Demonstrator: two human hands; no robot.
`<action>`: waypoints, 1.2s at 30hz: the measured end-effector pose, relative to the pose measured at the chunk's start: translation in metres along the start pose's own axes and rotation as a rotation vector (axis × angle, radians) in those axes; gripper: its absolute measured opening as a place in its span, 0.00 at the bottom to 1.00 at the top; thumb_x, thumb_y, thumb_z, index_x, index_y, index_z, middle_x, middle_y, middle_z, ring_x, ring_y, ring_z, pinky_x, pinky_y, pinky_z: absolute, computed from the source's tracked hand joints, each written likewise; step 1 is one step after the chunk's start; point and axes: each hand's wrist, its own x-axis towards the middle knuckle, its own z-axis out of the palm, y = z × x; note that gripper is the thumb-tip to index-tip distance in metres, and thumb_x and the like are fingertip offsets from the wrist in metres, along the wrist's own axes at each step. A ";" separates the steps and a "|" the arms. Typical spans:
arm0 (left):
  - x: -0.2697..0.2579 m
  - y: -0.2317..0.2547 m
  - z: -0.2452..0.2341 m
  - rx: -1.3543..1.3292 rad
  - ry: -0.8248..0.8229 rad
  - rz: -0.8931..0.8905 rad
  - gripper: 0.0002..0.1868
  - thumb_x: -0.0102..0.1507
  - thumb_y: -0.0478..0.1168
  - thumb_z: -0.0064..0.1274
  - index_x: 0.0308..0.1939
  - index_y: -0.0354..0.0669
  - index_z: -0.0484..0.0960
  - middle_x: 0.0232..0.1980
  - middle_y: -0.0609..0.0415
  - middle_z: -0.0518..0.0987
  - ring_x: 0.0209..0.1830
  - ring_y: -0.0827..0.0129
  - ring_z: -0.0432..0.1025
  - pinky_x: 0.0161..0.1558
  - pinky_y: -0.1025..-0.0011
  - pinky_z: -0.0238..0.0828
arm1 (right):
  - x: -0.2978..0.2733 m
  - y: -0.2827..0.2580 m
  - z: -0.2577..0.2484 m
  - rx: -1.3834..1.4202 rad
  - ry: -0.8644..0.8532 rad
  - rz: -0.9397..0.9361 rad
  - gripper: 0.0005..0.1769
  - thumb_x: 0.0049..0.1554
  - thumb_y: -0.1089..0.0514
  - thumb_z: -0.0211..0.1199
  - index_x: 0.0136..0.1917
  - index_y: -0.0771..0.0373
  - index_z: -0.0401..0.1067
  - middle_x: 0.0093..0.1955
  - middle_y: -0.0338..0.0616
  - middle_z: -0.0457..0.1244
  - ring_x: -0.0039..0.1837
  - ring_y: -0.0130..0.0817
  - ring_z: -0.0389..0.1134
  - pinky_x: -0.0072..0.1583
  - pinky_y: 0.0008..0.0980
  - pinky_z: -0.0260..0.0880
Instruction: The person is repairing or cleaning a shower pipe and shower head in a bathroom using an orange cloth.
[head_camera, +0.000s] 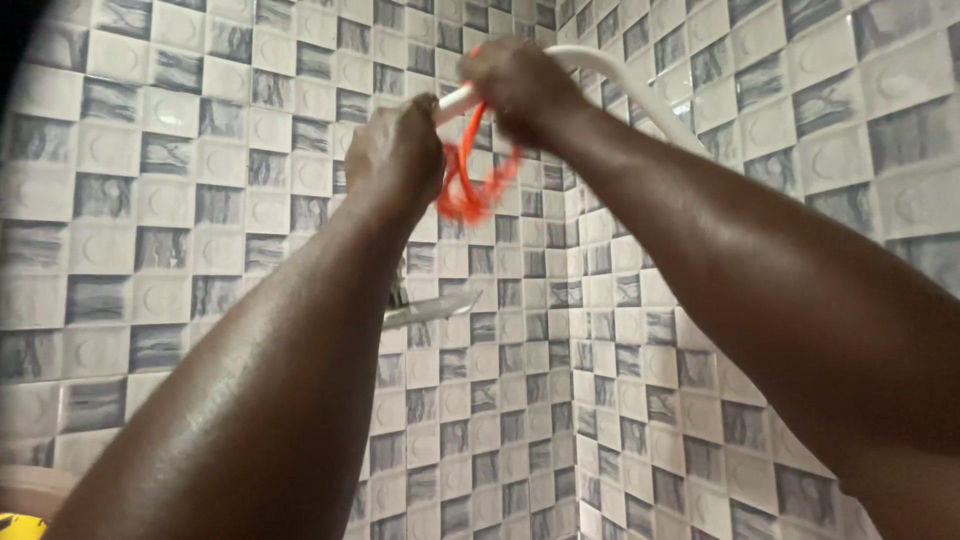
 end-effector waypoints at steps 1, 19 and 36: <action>-0.001 0.002 -0.001 -0.001 0.000 0.001 0.22 0.72 0.37 0.36 0.67 0.62 0.75 0.49 0.44 0.83 0.45 0.52 0.80 0.43 0.54 0.77 | -0.003 0.007 -0.007 -0.001 -0.001 0.000 0.13 0.55 0.73 0.64 0.52 0.61 0.75 0.51 0.52 0.68 0.60 0.50 0.69 0.61 0.50 0.71; -0.006 0.006 0.008 0.110 0.027 -0.025 0.22 0.75 0.42 0.36 0.74 0.55 0.68 0.41 0.45 0.80 0.23 0.66 0.69 0.18 0.67 0.69 | -0.111 0.070 -0.052 0.016 -0.179 0.760 0.19 0.58 0.60 0.60 0.59 0.66 0.59 0.47 0.68 0.67 0.50 0.70 0.69 0.50 0.63 0.67; 0.016 0.098 0.025 0.129 0.051 0.145 0.53 0.56 0.27 0.53 0.82 0.50 0.45 0.81 0.34 0.46 0.79 0.34 0.39 0.73 0.35 0.27 | -0.260 -0.002 -0.127 0.068 -0.149 1.022 0.16 0.65 0.51 0.55 0.57 0.66 0.61 0.46 0.68 0.66 0.50 0.71 0.67 0.49 0.65 0.66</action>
